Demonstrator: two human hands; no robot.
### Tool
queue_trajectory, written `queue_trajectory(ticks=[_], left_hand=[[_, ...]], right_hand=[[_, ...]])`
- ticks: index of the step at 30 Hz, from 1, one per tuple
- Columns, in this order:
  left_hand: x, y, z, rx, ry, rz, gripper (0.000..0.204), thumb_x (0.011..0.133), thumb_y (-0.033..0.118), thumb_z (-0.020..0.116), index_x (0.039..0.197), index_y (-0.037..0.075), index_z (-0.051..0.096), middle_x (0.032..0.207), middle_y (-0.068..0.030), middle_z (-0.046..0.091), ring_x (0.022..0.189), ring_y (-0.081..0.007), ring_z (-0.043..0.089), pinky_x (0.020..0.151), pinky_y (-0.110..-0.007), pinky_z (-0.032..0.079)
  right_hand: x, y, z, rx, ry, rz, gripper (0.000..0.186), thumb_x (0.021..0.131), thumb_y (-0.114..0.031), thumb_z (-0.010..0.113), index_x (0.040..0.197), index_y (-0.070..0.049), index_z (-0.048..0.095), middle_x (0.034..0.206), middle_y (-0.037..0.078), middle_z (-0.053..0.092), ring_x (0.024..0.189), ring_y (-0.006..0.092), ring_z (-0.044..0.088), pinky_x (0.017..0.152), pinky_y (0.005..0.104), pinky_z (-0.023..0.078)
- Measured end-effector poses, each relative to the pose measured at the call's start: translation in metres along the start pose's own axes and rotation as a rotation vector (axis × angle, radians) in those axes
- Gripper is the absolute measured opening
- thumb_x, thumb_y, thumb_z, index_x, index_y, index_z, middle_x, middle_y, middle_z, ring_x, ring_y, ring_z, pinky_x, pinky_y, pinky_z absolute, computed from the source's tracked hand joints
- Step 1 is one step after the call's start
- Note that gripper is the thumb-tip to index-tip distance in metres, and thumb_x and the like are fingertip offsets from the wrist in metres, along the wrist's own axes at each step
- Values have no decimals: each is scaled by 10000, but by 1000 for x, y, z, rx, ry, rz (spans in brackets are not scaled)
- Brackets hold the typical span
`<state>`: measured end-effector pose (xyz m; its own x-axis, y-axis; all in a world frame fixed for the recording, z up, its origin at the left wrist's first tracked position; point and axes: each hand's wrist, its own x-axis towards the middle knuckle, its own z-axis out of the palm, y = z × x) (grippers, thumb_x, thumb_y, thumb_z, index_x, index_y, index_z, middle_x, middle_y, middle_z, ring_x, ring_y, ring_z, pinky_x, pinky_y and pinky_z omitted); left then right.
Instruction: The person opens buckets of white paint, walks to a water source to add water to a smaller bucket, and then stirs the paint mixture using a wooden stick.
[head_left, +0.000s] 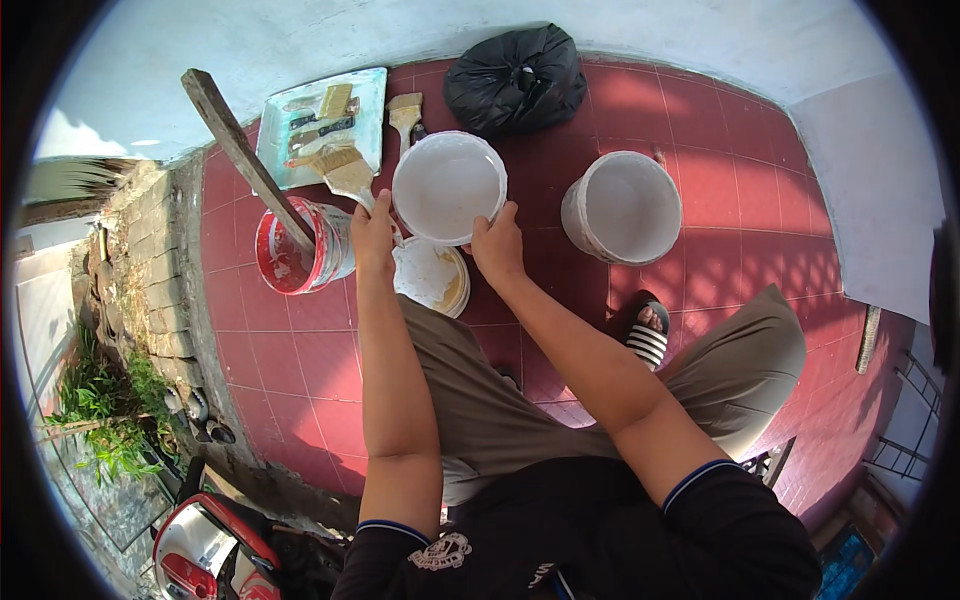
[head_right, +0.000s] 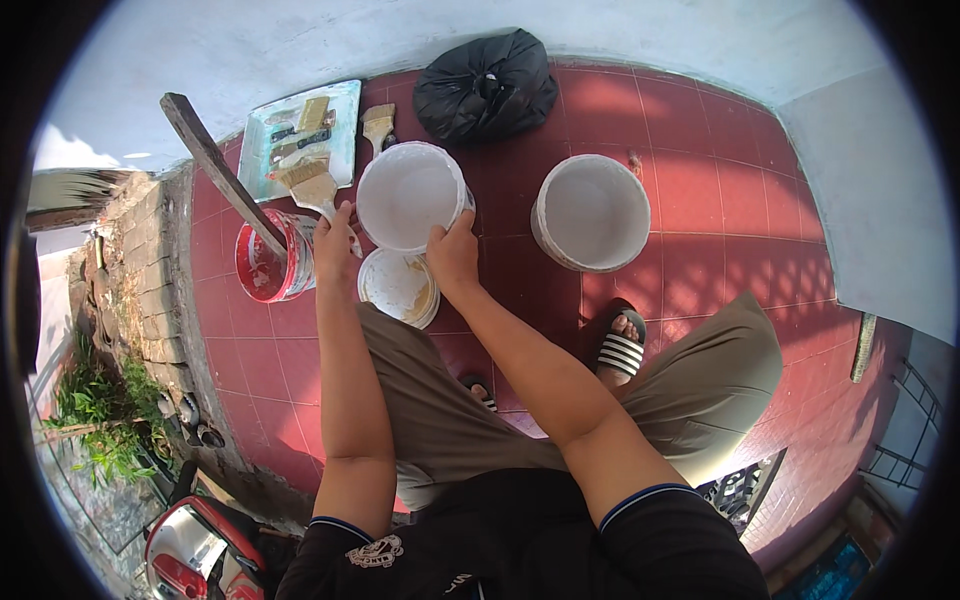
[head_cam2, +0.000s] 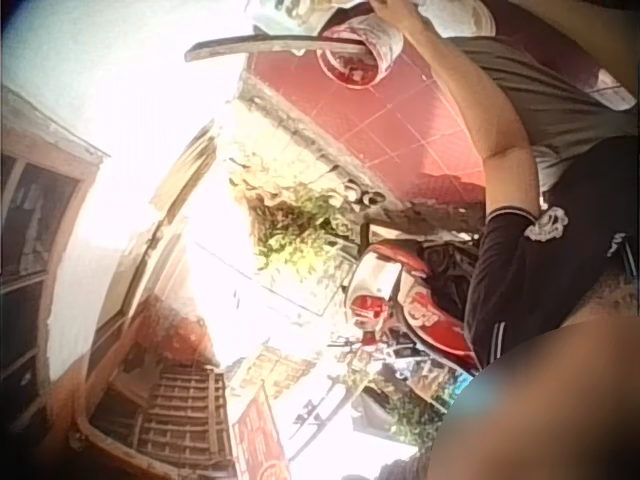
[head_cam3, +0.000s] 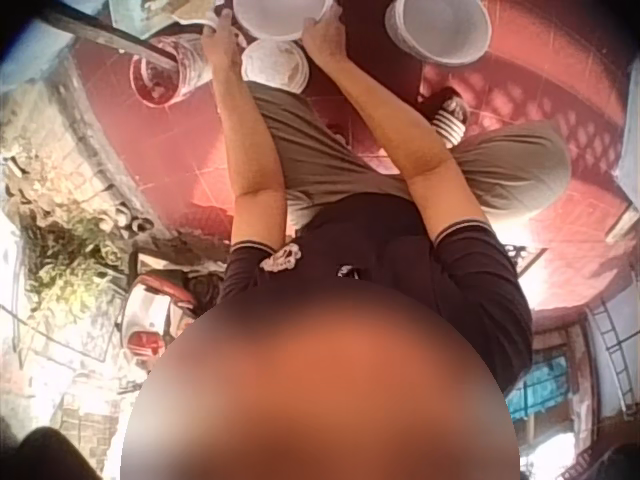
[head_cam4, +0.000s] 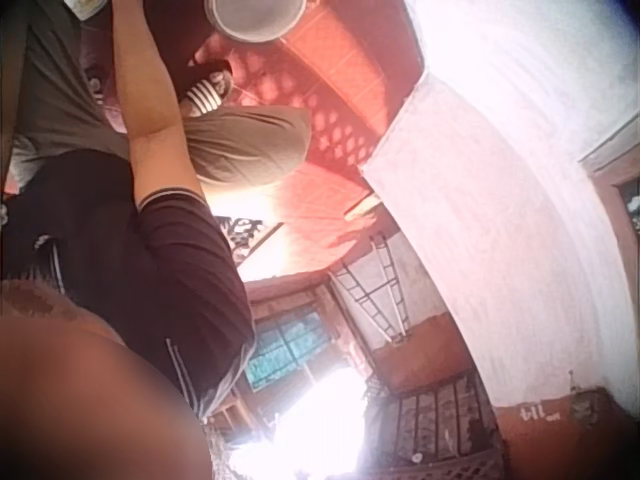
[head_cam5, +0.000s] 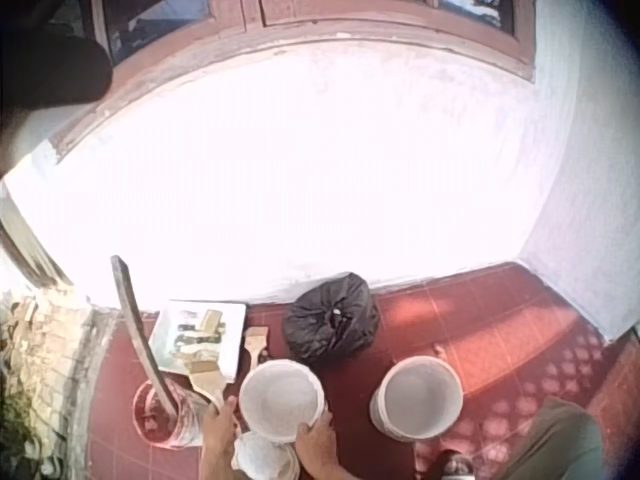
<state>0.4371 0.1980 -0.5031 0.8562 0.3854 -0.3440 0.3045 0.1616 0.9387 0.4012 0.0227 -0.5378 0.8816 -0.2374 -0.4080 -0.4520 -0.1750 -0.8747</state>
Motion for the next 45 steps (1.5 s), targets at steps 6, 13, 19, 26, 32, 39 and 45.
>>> queue_trajectory(ticks=[6, 13, 19, 26, 32, 39, 45], left_hand=[[-1, 1, -1, 11, 22, 6, 206, 952, 248, 646, 906, 56, 587, 663, 30, 520, 504, -48, 438, 413, -236, 320], [0, 5, -7, -9, 98, 9, 206, 949, 240, 642, 881, 54, 587, 691, 20, 545, 526, -47, 445, 438, -243, 324], [-6, 16, 7, 245, 213, 106, 305, 950, 300, 639, 883, 6, 590, 695, -4, 556, 561, -69, 460, 481, -276, 370], [-29, 45, 30, 118, 35, 173, 427, 996, 439, 558, 860, 37, 602, 723, -9, 561, 559, -59, 487, 503, -235, 395], [-26, 53, 23, -12, 85, 216, 429, 1010, 438, 533, 835, 51, 586, 729, -3, 559, 578, -58, 483, 512, -225, 376], [-36, 62, 32, -121, 25, 277, 434, 1045, 430, 456, 821, 67, 538, 815, -27, 603, 642, -56, 496, 540, -212, 376], [-63, 69, 68, -109, -105, 339, 494, 1060, 495, 332, 1020, 61, 565, 1074, -75, 600, 975, -145, 538, 830, -281, 451]], right_hand=[[2, 11, 7, 53, 17, -47, 322, 928, -105, 501, 1156, 82, 370, 1030, 290, 637, 768, 327, 724, 603, 366, 636], [-19, -14, -22, 175, -177, 114, 526, 956, -329, 618, 1255, 54, 415, 884, 133, 636, 688, 189, 702, 519, 289, 573], [-4, -28, -54, -246, 97, -124, 423, 931, -390, 636, 1098, -7, 572, 825, 112, 613, 740, 273, 616, 718, 414, 499], [-17, -84, -55, -163, 7, -499, 248, 903, -280, 642, 917, -33, 630, 830, 105, 609, 742, 290, 619, 722, 426, 505], [-30, -64, -43, -338, -600, -483, 239, 874, -131, 661, 1060, 12, 615, 906, 128, 639, 773, 216, 631, 715, 337, 509], [-44, -85, -33, -44, -626, -244, 383, 946, -204, 578, 1269, -16, 494, 1071, 132, 637, 891, 255, 665, 766, 341, 522], [-33, -135, -49, 227, -727, -147, 370, 1065, -332, 390, 1219, -15, 502, 1038, 103, 630, 909, 144, 651, 715, 284, 502]])
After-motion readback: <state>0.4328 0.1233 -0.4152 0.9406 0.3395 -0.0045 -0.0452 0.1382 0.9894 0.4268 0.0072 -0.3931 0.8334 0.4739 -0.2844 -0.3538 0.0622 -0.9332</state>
